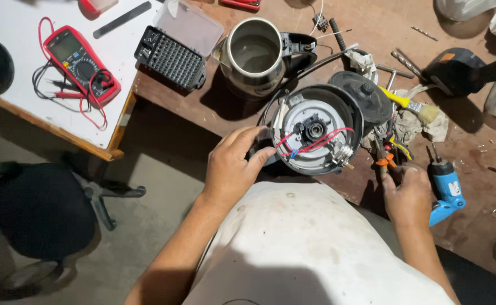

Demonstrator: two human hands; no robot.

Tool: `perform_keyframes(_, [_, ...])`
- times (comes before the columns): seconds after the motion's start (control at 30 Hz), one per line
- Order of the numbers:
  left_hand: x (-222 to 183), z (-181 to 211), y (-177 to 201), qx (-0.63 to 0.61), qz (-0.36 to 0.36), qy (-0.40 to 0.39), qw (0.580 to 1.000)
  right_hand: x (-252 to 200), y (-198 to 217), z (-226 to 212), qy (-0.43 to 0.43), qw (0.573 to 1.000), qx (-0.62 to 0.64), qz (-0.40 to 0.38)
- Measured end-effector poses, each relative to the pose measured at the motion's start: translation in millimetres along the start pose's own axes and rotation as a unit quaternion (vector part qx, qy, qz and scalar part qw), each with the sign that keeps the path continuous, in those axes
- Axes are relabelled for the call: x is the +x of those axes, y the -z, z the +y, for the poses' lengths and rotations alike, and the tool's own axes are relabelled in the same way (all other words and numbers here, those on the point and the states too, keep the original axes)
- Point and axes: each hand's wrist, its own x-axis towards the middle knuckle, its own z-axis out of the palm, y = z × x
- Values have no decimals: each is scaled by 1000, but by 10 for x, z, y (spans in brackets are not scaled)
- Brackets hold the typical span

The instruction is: The person disassembles the base of a kettle, uses a multimeter to test the internal electrical components, and then uses a screwdriver and a power drill to reassemble the parts at a workbench.

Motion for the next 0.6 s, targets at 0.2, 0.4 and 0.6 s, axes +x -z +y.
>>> perform_keyframes(0.2, [503, -67, -4, 12, -94, -3, 995, -91, 975, -1218, 109, 980, 125, 108])
perform_keyframes(0.4, [632, -21, 73, -79, -170, 83, 979, 135, 1571, -2952, 215, 962, 167, 22])
perform_keyframes(0.6, [510, -283, -35, -267, -175, 149, 936, 599, 1013, -3492, 34, 986, 28, -158])
